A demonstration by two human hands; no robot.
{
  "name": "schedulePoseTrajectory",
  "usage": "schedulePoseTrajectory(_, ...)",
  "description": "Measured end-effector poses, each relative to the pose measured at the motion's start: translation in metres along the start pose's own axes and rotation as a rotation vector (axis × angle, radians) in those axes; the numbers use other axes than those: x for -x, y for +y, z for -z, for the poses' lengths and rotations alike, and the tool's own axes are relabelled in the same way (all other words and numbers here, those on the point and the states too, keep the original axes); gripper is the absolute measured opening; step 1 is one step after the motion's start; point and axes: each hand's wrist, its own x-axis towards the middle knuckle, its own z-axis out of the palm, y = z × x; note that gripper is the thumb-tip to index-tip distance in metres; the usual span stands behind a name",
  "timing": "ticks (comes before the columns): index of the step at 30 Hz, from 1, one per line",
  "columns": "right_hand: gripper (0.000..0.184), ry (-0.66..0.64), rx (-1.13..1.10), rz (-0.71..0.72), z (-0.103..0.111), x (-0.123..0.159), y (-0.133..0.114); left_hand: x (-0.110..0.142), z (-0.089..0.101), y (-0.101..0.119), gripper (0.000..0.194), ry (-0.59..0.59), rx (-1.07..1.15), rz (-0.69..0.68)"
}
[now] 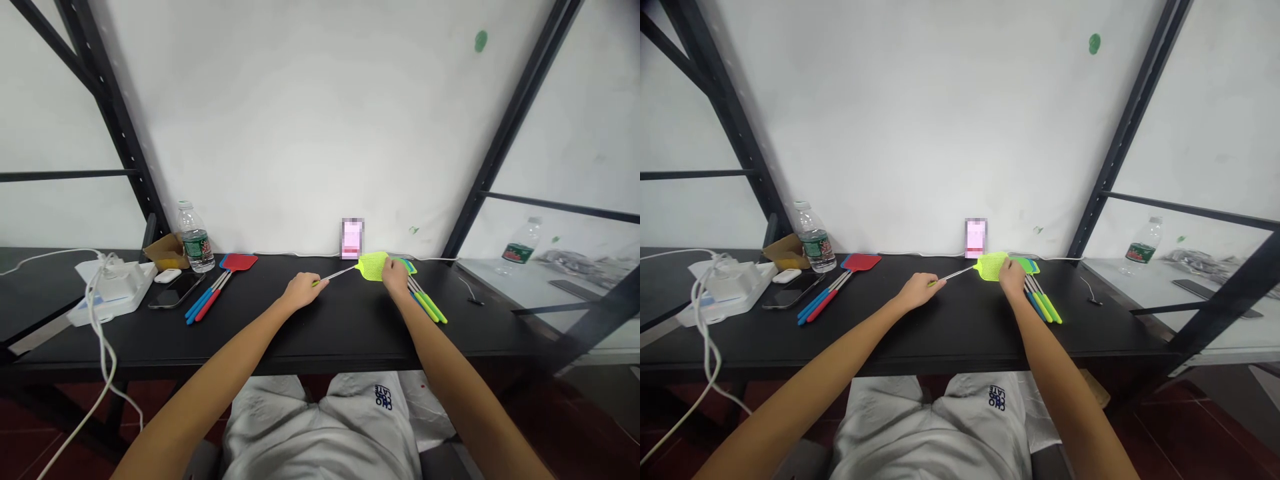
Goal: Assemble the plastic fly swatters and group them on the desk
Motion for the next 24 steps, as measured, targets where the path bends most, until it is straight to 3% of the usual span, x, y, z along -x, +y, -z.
schedulePoseTrajectory(3, 0.05, 0.057, -0.01, -0.069, 0.0007, 0.002, -0.0032, -0.0001, -0.0002, -0.0007, 0.048, 0.0, 0.005, -0.016)
schedulePoseTrajectory(8, 0.044, 0.042, -0.036, -0.076, 0.0036, 0.0044, -0.0062, 0.0005, 0.0001, -0.0025, 0.05, -0.003, 0.004, -0.061)
schedulePoseTrajectory(24, 0.031, 0.041, -0.107, 0.023, 0.0029, 0.0073, -0.0036, 0.0034, 0.0057, -0.0045, 0.054, -0.062, 0.008, -0.09)
